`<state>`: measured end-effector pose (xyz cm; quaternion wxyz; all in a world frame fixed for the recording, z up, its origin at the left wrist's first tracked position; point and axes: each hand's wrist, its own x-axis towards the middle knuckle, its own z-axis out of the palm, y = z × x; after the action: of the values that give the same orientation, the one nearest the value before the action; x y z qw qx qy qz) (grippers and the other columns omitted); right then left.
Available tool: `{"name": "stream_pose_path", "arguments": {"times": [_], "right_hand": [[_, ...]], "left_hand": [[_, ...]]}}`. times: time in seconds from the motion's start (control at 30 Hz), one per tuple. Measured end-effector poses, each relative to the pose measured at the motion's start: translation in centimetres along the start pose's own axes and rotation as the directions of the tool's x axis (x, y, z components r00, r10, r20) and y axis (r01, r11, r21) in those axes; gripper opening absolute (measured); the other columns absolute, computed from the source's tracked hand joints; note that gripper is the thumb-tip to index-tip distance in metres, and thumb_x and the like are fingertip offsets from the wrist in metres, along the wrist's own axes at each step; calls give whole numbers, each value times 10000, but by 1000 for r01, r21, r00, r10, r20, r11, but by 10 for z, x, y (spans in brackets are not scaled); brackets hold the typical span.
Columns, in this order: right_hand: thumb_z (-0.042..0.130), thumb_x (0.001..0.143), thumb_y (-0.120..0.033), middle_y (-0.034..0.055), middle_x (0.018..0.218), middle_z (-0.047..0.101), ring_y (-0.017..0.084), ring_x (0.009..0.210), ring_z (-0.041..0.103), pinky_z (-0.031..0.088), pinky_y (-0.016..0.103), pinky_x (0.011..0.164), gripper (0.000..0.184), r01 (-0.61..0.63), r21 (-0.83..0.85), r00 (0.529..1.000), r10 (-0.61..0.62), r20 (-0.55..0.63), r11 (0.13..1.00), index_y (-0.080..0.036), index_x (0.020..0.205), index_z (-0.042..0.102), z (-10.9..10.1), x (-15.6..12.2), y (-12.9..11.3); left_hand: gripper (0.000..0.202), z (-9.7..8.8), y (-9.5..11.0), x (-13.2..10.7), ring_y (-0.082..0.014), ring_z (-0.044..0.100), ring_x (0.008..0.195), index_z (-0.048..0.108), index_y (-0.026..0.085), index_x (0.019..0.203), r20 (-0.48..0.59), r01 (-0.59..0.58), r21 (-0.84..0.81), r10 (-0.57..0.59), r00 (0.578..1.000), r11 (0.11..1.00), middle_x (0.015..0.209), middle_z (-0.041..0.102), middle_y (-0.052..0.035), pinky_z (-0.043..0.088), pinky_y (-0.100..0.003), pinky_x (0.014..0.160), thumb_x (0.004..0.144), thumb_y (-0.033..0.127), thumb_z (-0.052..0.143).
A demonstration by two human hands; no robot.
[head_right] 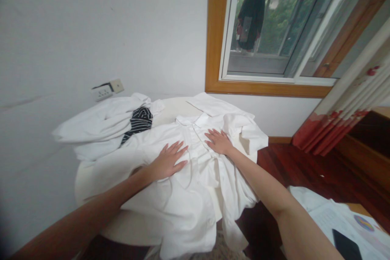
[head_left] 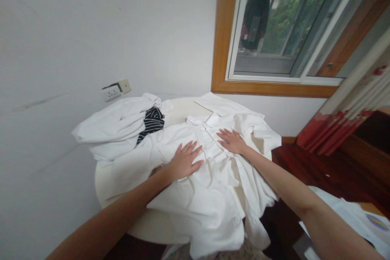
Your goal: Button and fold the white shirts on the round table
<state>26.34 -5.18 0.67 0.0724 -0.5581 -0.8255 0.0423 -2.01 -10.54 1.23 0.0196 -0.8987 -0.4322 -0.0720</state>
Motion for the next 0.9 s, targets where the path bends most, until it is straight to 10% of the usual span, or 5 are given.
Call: {"name": "stream_pose_path", "arguments": {"times": [0.3, 0.57, 0.9], "right_hand": [[252, 964, -538, 20, 1562, 219, 236, 1447, 133, 101, 532, 1147, 567, -51, -8, 998, 51, 26, 999, -297, 1474, 309, 0, 4, -10], [295, 962, -526, 37, 1546, 272, 240, 1432, 192, 136, 523, 1139, 552, -38, 12, 999, 38, -7, 999, -277, 1451, 359, -2, 1, -9], [492, 897, -424, 135, 1140, 647, 265, 1061, 599, 455, 308, 864, 395, -75, -73, 993, 68, -98, 995, -190, 1185, 628, -32, 37, -54]], "left_hand": [[537, -19, 0, 53, -306, 538, 1141, 641, 253, 1164, -75, 99, 33, -96, 993, 995, 1138, 644, -127, 316, -532, 1025, 920, 581, 292], [665, 22, -28, 57, -289, 224, 1425, 346, 284, 1449, -1, 184, -14, -184, 983, 983, 1545, 277, -82, 174, -528, 1135, 899, 648, 257], [800, 17, -31, 56, -302, 150, 1445, 288, 299, 1470, 52, 166, -66, -162, 985, 984, 1564, 207, -98, 77, -602, 1127, 824, 767, 228]]}}
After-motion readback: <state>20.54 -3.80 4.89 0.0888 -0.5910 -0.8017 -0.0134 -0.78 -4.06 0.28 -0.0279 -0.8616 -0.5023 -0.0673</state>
